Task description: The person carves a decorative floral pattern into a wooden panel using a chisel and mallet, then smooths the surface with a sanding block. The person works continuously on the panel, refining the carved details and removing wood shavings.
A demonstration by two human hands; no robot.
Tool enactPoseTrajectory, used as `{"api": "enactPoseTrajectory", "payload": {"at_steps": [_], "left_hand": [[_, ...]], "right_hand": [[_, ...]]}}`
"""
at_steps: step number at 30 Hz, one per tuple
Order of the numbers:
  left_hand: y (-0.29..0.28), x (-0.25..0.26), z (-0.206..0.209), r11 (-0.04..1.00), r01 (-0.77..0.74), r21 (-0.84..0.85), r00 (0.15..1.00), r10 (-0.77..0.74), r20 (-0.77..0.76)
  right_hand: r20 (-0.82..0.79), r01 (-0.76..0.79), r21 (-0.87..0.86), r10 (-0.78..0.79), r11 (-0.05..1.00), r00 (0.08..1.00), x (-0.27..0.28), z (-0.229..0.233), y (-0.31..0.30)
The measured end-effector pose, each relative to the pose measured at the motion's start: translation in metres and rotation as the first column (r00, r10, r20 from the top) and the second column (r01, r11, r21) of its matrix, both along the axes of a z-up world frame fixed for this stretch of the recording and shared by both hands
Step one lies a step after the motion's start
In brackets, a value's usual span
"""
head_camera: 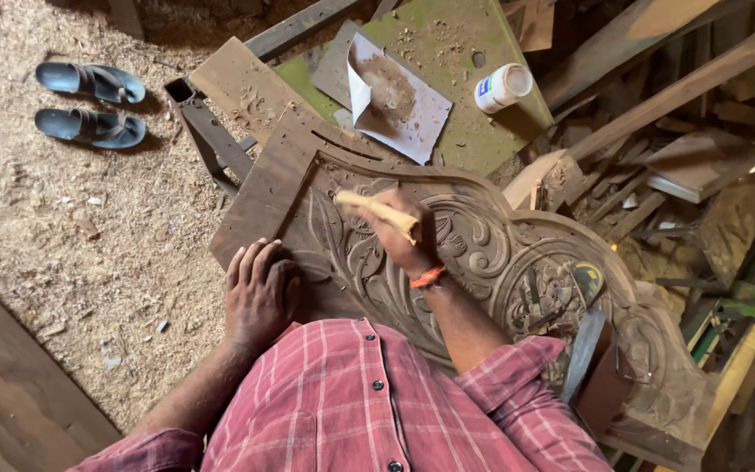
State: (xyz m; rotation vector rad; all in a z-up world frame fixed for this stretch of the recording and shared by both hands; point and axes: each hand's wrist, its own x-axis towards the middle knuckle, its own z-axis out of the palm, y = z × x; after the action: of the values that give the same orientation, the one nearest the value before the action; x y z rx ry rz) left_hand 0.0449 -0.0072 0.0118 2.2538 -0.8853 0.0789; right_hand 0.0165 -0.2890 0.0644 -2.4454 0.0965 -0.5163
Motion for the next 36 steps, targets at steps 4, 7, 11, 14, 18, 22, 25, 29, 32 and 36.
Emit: {"api": "enactPoseTrajectory", "payload": {"at_steps": [4, 7, 11, 14, 18, 22, 25, 29, 32, 36], "left_hand": [[-0.002, 0.001, 0.001, 0.999, 0.004, 0.033, 1.0, -0.004, 0.012], [-0.001, 0.004, -0.004, 0.993, 0.016, 0.117, 1.0, -0.016, -0.001], [-0.008, 0.024, -0.015, 0.963, 0.057, 0.262, 0.994, -0.031, -0.101], [-0.016, 0.029, -0.023, 0.964, -0.034, 0.265, 0.999, 0.025, 0.04], [-0.018, 0.027, -0.022, 0.962, -0.013, 0.273, 0.999, 0.024, -0.036], [-0.013, 0.029, -0.015, 0.971, -0.02, 0.236, 0.998, 0.033, -0.053], [-0.014, 0.027, -0.012, 0.985, -0.04, 0.166, 0.998, 0.049, -0.05], [-0.013, 0.029, -0.011, 0.994, -0.048, 0.102, 0.999, 0.05, -0.015], [-0.013, 0.029, -0.012, 0.993, -0.054, 0.104, 0.998, 0.056, -0.016], [-0.013, 0.028, -0.013, 0.996, -0.055, 0.076, 0.998, 0.056, -0.016]], "right_hand": [[-0.458, -0.26, 0.06, 0.258, 0.964, 0.851, 0.01, 0.016, -0.003], [-0.347, 0.003, -0.12, -0.044, 0.993, 0.937, 0.022, 0.016, -0.005], [-0.223, -0.161, 0.141, 0.189, 0.977, 0.956, 0.045, 0.013, -0.01], [-0.268, -0.233, 0.145, 0.265, 0.961, 0.926, 0.056, 0.009, -0.015], [-0.216, 0.138, -0.289, -0.205, 0.947, 0.955, 0.07, 0.001, -0.016], [-0.384, -0.014, 0.098, 0.05, 0.995, 0.922, 0.091, -0.005, -0.008], [-0.211, 0.036, -0.076, -0.051, 0.996, 0.976, 0.093, -0.005, -0.007], [-0.032, 0.258, -0.223, -0.272, 0.94, 0.962, 0.092, -0.006, -0.008], [0.028, 0.245, -0.096, -0.244, 0.965, 0.969, 0.067, -0.004, -0.02], [-0.237, 0.32, 0.074, -0.295, 0.945, 0.926, 0.003, 0.0, -0.049]]}}
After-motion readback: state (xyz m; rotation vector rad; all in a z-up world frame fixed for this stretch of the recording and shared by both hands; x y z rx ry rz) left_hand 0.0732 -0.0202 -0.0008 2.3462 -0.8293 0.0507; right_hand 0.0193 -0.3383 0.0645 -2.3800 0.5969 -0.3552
